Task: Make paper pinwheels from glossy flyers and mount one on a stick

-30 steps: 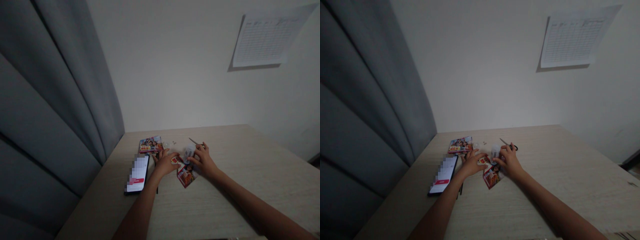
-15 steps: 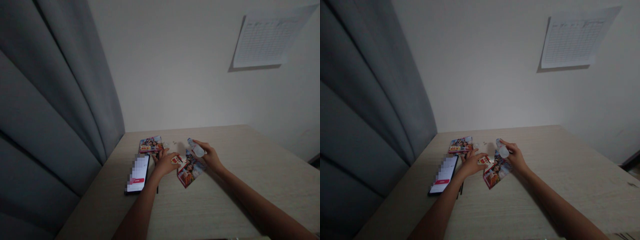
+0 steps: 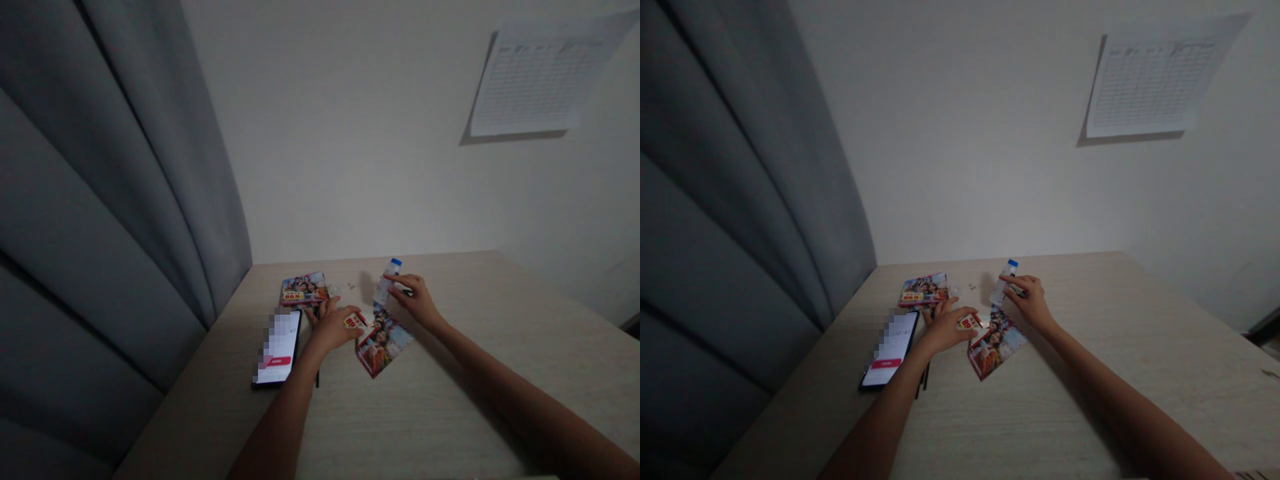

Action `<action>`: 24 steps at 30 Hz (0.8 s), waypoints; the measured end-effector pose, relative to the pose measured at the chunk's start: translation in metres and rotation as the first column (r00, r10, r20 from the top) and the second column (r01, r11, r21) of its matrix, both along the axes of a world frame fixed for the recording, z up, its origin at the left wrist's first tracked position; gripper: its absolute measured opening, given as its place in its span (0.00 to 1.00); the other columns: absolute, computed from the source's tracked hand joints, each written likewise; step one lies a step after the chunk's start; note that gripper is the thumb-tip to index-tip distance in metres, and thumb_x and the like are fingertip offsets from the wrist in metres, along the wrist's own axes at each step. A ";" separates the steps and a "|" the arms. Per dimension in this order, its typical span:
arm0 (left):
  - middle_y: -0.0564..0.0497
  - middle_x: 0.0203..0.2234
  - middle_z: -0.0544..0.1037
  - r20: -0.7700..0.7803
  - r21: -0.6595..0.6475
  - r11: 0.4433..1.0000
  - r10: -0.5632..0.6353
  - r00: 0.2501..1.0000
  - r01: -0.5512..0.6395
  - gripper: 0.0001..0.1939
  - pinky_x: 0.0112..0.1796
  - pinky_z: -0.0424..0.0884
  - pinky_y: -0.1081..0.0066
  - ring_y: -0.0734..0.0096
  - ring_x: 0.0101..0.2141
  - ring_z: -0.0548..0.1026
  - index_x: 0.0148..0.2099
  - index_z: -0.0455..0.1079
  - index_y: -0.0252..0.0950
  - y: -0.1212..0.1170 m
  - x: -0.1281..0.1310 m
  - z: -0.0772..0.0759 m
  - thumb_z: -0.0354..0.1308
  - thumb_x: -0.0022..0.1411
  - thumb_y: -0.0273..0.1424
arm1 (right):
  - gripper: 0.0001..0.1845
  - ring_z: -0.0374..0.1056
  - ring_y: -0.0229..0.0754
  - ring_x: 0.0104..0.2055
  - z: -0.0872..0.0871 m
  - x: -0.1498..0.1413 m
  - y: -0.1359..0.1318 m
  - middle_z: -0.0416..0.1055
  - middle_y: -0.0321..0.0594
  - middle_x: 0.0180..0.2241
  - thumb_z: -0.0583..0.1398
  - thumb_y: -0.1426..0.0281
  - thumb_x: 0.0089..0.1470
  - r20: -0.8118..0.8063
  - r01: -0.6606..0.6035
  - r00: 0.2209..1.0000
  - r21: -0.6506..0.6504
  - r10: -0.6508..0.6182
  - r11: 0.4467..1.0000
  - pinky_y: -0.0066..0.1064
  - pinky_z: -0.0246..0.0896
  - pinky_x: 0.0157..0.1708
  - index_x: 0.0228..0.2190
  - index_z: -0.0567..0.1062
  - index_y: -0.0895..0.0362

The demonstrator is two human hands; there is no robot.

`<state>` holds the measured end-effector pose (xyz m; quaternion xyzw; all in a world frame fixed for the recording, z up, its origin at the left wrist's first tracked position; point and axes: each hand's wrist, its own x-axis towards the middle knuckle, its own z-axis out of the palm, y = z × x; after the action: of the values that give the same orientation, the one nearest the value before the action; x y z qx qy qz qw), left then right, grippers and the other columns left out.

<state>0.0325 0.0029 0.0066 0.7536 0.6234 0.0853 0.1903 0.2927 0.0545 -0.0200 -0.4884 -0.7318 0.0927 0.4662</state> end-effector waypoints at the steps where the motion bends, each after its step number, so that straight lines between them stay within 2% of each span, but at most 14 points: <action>1: 0.49 0.69 0.54 -0.007 -0.004 1.000 0.000 1.000 0.000 0.31 0.59 0.33 0.30 0.38 0.68 0.44 0.59 0.69 0.60 0.000 0.000 0.001 0.65 0.52 0.50 | 0.18 0.65 0.53 0.49 -0.001 -0.001 0.003 0.77 0.45 0.42 0.59 0.59 0.60 0.047 0.024 0.999 0.031 -0.025 0.999 0.49 0.58 0.53 0.49 0.79 0.48; 8: 0.50 0.69 0.55 -0.001 0.024 1.000 0.005 1.000 -0.005 0.30 0.60 0.31 0.30 0.37 0.68 0.45 0.58 0.70 0.61 0.000 0.000 0.000 0.65 0.52 0.51 | 0.15 0.56 0.56 0.55 -0.007 -0.016 0.017 0.72 0.43 0.47 0.59 0.64 0.61 0.260 0.103 0.954 0.180 -0.148 0.978 0.53 0.50 0.55 0.48 0.79 0.40; 13: 0.48 0.69 0.54 -0.002 0.000 1.000 0.003 1.000 -0.003 0.31 0.60 0.29 0.32 0.41 0.69 0.42 0.59 0.69 0.60 -0.001 0.000 0.002 0.65 0.52 0.50 | 0.16 0.56 0.55 0.55 -0.007 -0.024 0.021 0.71 0.43 0.49 0.59 0.66 0.61 0.337 0.089 0.929 0.201 -0.154 0.976 0.54 0.48 0.56 0.49 0.78 0.39; 19: 0.49 0.68 0.56 -0.004 0.009 1.000 -0.002 1.000 0.002 0.30 0.58 0.30 0.28 0.36 0.68 0.44 0.58 0.70 0.62 -0.003 0.001 0.007 0.65 0.52 0.50 | 0.18 0.55 0.56 0.56 -0.006 -0.031 0.022 0.70 0.43 0.50 0.59 0.68 0.61 0.381 0.092 0.908 0.223 -0.174 0.970 0.55 0.50 0.55 0.50 0.78 0.38; 24: 0.49 0.68 0.56 -0.021 0.007 1.000 0.003 1.000 -0.003 0.30 0.59 0.30 0.29 0.38 0.68 0.43 0.58 0.70 0.61 -0.003 0.001 0.008 0.65 0.52 0.50 | 0.22 0.55 0.57 0.55 -0.005 -0.033 0.020 0.68 0.44 0.51 0.60 0.70 0.60 0.432 0.093 0.882 0.230 -0.187 0.969 0.55 0.51 0.54 0.53 0.75 0.35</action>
<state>0.0333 0.0001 0.0142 0.7541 0.6262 0.0800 0.1811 0.2601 0.0748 -0.0252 -0.4981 -0.7880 -0.1320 0.3368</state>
